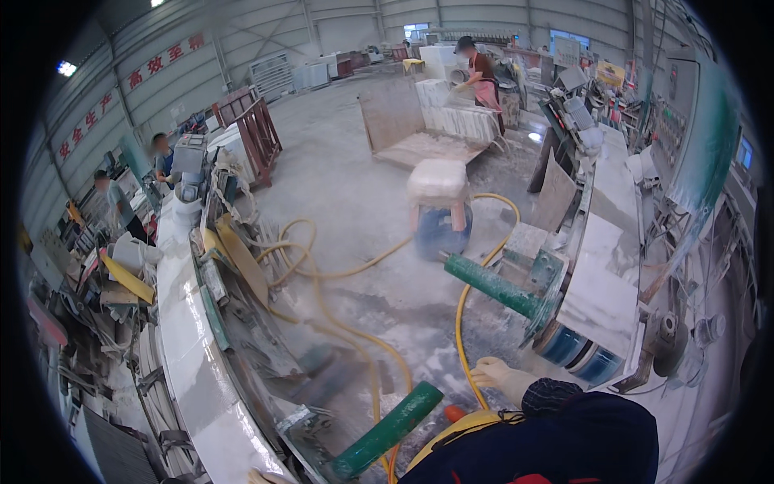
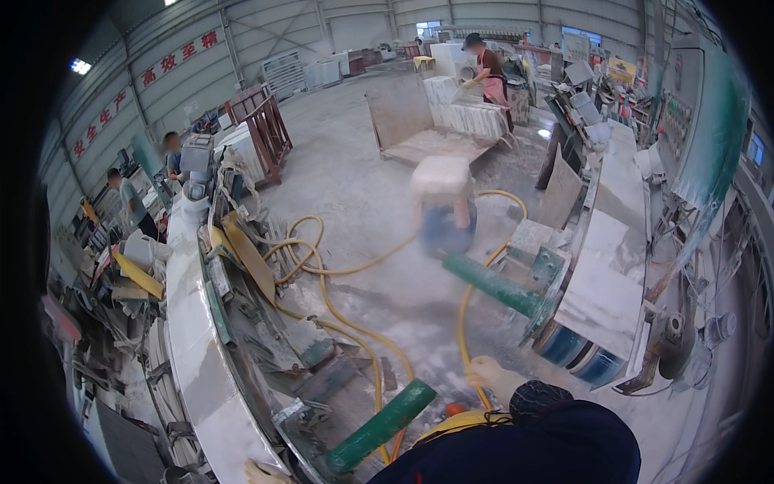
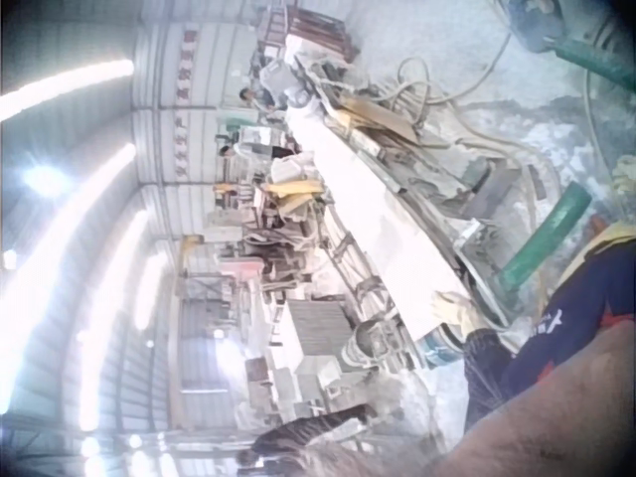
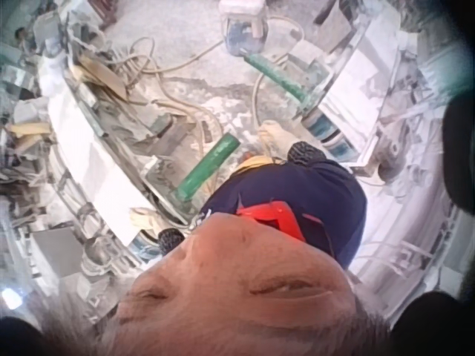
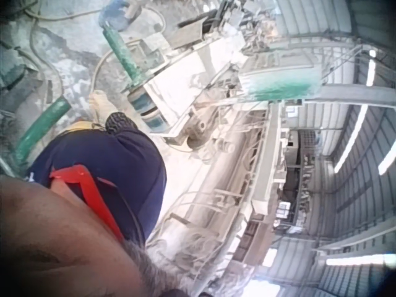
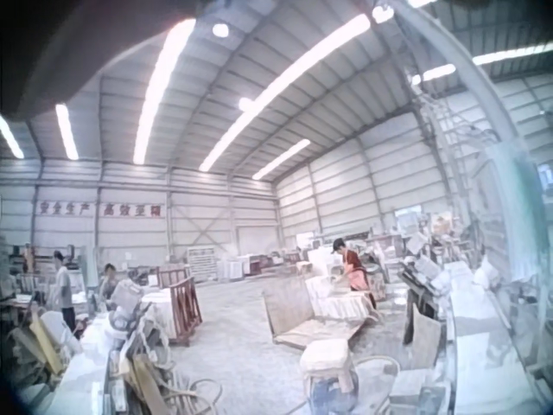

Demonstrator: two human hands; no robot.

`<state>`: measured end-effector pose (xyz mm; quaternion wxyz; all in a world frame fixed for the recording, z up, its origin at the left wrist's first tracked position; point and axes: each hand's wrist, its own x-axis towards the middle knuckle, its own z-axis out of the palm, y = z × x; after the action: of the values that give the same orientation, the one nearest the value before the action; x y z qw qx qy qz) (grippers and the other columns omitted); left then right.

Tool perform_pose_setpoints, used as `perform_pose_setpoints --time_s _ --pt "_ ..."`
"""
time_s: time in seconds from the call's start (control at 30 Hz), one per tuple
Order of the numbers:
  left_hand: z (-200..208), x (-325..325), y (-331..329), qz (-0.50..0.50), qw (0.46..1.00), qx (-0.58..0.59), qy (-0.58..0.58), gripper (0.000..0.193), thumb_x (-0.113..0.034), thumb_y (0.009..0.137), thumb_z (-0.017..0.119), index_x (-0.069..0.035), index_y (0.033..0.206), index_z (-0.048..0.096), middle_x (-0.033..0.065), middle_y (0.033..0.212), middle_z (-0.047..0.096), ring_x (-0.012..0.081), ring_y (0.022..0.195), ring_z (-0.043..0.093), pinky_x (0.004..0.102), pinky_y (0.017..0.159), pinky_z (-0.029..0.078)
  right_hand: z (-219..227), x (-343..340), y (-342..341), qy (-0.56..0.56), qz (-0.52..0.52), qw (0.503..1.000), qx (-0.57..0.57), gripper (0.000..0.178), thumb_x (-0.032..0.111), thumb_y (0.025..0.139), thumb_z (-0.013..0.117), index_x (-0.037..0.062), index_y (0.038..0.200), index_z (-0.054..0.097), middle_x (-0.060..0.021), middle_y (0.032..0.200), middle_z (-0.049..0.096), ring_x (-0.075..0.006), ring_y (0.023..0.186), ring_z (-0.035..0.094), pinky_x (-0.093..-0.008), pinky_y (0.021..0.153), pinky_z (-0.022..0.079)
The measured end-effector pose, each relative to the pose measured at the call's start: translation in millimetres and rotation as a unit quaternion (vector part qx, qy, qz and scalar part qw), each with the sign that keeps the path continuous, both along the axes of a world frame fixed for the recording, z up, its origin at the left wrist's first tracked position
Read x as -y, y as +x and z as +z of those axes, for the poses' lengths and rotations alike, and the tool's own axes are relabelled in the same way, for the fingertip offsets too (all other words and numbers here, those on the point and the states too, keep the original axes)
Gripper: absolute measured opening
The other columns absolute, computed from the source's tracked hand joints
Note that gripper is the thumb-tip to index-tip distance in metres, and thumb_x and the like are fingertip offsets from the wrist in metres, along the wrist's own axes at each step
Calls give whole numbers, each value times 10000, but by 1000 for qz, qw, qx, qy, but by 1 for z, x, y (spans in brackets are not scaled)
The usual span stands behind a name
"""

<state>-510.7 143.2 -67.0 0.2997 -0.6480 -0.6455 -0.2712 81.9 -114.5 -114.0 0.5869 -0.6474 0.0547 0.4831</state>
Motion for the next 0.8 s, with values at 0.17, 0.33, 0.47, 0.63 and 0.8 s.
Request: perform_pose_setpoints --time_s 0.17,0.33,0.47,0.63,0.8 --pt "-5 1 -8 -12 1000 -8 -13 329 -8 958 552 78 1275 575 250 1244 603 427 1157 594 532 1008 505 -20 3 -4 -1 29 999 -17 268 169 975 601 75 1221 553 -186 1130 695 -323 924 724 -433 752 607" --pt "-16 3 -17 -21 999 -16 -40 343 13 961 517 94 1292 551 276 1273 580 454 1190 571 555 1028 491 -28 33 10 -66 -40 997 8 263 168 980 596 79 1225 557 -180 1045 722 -334 873 732 -442 724 613" --pt "-19 5 -19 -23 998 -26 -56 344 14 964 508 94 1296 546 281 1281 575 460 1197 566 561 1029 488 -31 53 12 -108 -44 993 25 301 228 999 616 59 1237 544 -219 1243 662 -374 1066 691 -477 815 613" --pt "-8 10 -11 -13 1000 -26 0 312 -44 967 565 49 1263 594 231 1235 618 405 1130 612 524 976 516 -34 61 9 -112 -44 993 0 314 242 983 638 74 1235 553 -214 1215 675 -372 1056 694 -489 809 610" --pt "6 16 -2 -8 1000 -18 16 286 -108 963 632 8 1225 638 188 1177 656 363 1079 643 485 937 538 -42 50 7 -77 -43 996 4 183 188 949 632 113 1116 625 -141 951 726 -315 807 735 -448 671 609"
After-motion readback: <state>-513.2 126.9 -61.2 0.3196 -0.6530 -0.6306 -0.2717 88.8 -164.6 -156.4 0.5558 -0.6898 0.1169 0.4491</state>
